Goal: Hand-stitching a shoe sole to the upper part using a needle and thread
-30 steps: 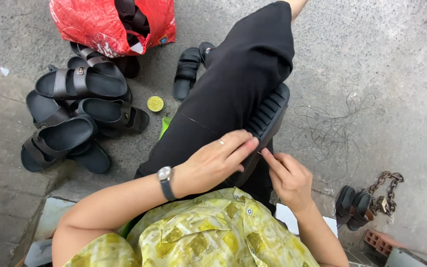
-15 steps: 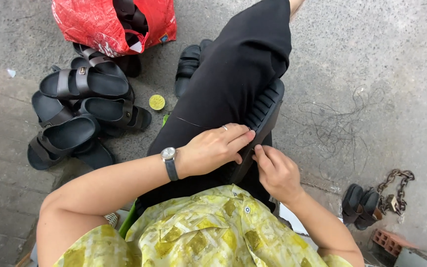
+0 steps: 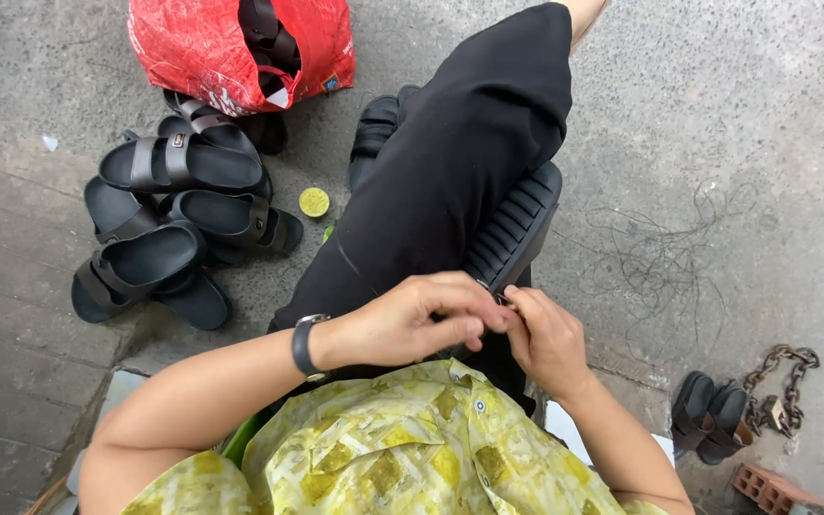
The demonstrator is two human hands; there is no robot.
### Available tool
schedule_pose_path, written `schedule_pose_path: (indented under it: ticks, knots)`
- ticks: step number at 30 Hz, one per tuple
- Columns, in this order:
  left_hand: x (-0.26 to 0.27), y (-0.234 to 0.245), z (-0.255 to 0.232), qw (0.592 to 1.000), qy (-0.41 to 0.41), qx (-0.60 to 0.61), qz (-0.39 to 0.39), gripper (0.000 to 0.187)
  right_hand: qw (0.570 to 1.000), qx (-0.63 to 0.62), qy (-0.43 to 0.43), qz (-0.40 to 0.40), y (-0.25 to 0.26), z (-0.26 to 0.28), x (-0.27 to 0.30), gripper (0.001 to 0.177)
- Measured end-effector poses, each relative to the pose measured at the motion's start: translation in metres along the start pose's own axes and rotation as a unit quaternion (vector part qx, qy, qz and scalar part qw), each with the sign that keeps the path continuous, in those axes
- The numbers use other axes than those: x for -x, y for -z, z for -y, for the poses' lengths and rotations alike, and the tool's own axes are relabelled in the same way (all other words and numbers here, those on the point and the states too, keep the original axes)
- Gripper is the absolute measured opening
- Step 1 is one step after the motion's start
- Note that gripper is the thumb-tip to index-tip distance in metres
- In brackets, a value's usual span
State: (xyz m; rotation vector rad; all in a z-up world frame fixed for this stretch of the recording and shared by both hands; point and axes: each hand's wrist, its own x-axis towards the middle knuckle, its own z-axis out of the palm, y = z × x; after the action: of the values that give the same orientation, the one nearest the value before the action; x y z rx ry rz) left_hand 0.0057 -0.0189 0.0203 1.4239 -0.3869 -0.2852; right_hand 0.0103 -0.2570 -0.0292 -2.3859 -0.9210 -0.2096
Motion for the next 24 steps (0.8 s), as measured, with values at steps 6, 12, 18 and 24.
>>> schedule_pose_path:
  ticks: [6,12,18,24]
  knots:
    - [-0.012,-0.006,0.035,0.968,0.063,-0.241,-0.032,0.018,0.997,0.054,0.036,-0.043,0.004,0.006,-0.009,0.033]
    - [-0.016,-0.025,0.026,0.901,-0.053,-0.426,-0.055,0.033,0.950,0.279,0.025,0.136,0.066,-0.009,0.014,0.044]
    - [-0.016,-0.027,0.038,0.815,-0.283,-0.503,-0.051,0.012,0.985,0.043,-0.022,0.164,0.054,-0.006,0.014,0.034]
    - [-0.004,-0.021,0.032,0.788,-0.353,-0.499,-0.078,0.019,0.991,-0.094,-0.017,0.094,0.036,-0.001,-0.011,0.014]
